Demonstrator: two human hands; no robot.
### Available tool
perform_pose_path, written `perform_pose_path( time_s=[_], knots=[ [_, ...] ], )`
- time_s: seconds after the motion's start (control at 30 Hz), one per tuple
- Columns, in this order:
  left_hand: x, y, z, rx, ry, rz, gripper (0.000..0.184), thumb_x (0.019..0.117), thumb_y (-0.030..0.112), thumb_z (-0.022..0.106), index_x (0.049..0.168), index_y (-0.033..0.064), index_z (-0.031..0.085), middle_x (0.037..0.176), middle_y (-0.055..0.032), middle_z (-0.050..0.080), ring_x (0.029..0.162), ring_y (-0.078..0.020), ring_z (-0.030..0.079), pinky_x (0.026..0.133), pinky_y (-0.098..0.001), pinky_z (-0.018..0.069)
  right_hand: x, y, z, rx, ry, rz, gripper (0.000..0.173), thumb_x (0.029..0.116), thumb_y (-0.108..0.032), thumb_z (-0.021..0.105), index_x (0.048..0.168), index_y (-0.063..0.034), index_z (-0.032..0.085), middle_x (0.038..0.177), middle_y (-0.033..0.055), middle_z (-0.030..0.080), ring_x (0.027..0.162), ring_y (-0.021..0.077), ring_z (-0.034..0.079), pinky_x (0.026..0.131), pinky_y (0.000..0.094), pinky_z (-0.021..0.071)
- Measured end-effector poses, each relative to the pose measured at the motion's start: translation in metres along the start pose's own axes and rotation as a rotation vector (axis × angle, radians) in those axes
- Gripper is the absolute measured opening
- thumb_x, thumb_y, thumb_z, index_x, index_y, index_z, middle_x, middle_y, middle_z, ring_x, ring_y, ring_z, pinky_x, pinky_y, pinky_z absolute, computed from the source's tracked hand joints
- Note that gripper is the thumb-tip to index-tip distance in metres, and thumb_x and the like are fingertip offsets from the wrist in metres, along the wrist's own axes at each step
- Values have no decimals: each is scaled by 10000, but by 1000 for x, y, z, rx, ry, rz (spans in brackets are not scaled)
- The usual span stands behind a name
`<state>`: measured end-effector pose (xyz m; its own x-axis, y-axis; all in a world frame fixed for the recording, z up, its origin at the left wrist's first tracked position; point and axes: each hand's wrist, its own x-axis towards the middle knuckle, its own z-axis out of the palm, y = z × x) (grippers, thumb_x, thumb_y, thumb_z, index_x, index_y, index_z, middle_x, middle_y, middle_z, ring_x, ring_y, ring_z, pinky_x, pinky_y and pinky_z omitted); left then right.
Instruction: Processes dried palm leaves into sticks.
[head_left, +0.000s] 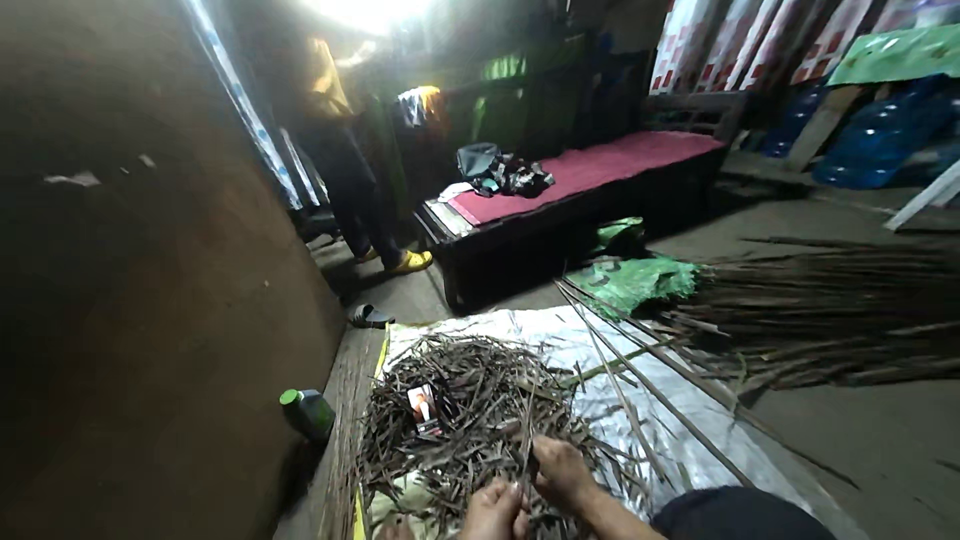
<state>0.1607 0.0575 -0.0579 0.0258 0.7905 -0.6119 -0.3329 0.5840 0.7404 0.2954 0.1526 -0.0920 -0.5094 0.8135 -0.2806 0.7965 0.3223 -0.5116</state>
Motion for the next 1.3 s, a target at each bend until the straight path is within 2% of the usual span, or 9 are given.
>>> perform_pose_path(
  time_s=[0.43,0.5,0.57,0.6,0.73,0.9,1.0,1.1,1.3],
  knots=[
    [-7,6,-3,-47,-99,-120,319,1127,151,345,898,61,548,555,52,457,415,-2,406,401,-134,352,37,31,-37,443,276,339,360,1021,-35,481,1354,22,605,1282,248,650,1216,356,616,1069,513,448],
    [-5,8,-3,-43,-87,-131,332,1132,164,331,909,53,550,554,50,460,416,-5,417,405,-136,365,39,33,-38,654,281,389,280,1037,-34,500,1268,45,637,1102,180,679,956,226,646,877,397,513],
    [0,8,-5,-32,-69,-131,341,1136,169,310,935,38,552,558,43,470,417,-13,435,410,-142,384,33,26,-36,927,162,416,237,1059,-58,449,1203,27,617,732,19,544,543,78,489,519,237,438],
    [3,9,-5,-33,-60,-131,345,1137,173,306,947,31,556,561,40,477,416,-15,442,408,-142,390,28,20,-35,1052,66,405,245,1089,-105,420,1192,19,604,648,-17,501,468,56,442,452,211,399],
    [6,11,-4,-20,-44,-159,326,1136,171,319,1010,17,577,593,16,520,449,-40,494,434,-162,430,12,2,-23,1161,-154,315,238,1105,-179,446,1016,-24,602,605,-40,493,439,40,430,436,187,394],
    [2,10,-5,-7,-65,-166,336,1138,176,314,999,16,575,587,-7,564,473,-83,570,469,-213,505,19,6,-32,1212,49,359,286,1125,-207,408,1017,-11,587,560,-38,466,411,45,423,411,195,392],
    [3,13,-8,-1,23,-105,299,1133,167,349,994,16,566,588,18,519,453,-53,517,450,-182,471,12,8,-29,909,28,205,273,1095,-141,425,1087,29,639,663,4,534,511,70,476,505,232,428],
    [6,14,-9,-2,70,-67,278,1129,165,370,996,19,565,584,22,505,440,-42,489,432,-170,440,-5,-8,-20,392,-111,-59,267,980,-35,531,1169,86,676,1025,234,704,951,331,684,891,496,530],
    [5,11,-6,-54,59,-46,229,1103,61,369,948,49,536,578,31,488,425,-20,441,409,-143,382,-12,-24,-3,35,-168,-127,210,940,-36,601,1075,108,671,1084,285,686,1069,440,670,932,577,511]
  ],
)
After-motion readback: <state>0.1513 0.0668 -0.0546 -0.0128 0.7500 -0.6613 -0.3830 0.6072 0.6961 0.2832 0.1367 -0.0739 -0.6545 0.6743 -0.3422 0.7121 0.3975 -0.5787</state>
